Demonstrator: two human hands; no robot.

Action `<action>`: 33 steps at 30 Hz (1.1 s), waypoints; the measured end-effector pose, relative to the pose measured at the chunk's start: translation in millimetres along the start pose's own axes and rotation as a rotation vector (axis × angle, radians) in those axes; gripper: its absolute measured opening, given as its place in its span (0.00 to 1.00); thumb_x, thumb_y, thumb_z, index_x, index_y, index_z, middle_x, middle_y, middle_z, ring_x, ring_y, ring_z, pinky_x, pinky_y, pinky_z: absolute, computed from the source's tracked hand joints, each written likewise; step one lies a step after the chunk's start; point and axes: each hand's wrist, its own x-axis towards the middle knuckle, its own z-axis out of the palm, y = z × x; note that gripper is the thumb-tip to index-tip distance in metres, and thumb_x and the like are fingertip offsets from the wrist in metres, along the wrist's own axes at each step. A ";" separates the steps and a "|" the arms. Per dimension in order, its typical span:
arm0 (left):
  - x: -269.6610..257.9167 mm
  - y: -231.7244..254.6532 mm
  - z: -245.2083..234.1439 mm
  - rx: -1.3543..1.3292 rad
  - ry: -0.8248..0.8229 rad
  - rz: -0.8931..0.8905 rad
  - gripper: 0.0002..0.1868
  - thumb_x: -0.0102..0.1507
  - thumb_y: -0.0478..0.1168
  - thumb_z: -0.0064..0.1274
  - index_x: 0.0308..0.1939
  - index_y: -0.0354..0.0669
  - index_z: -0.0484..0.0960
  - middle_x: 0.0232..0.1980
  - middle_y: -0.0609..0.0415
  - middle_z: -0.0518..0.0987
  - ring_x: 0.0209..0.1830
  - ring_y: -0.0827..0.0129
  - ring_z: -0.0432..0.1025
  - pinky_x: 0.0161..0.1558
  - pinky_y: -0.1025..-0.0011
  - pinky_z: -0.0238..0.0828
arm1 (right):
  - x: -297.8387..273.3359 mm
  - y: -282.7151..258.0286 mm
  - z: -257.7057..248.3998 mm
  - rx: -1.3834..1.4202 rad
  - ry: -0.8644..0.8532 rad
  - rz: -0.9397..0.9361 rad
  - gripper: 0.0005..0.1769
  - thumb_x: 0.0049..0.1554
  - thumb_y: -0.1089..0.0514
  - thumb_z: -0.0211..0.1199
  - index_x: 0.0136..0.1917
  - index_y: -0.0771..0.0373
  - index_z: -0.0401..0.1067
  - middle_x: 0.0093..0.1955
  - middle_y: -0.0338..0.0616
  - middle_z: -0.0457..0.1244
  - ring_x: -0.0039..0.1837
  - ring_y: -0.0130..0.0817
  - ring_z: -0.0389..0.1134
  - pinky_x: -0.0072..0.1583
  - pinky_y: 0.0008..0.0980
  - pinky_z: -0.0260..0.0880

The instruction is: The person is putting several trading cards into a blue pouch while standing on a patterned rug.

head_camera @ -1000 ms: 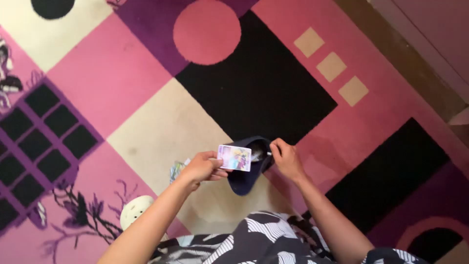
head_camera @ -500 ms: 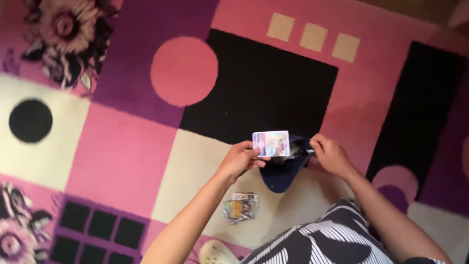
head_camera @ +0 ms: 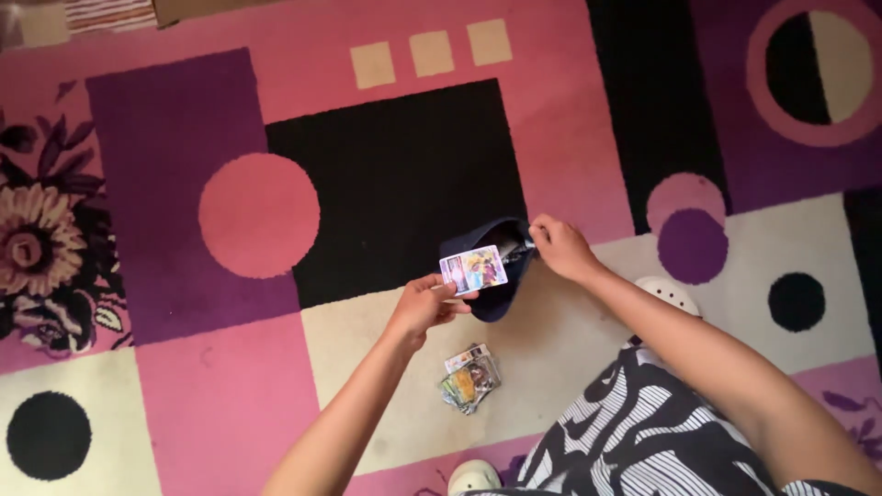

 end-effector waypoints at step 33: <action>-39.5 -190.9 107.6 0.054 -0.193 0.002 0.14 0.69 0.33 0.44 0.54 0.26 0.78 0.46 0.39 0.86 0.38 0.65 0.81 0.35 0.74 0.75 | -244.0 104.8 40.2 0.183 0.410 0.135 0.10 0.62 0.54 0.57 0.47 0.64 0.72 0.40 0.54 0.68 0.46 0.54 0.71 0.48 0.45 0.69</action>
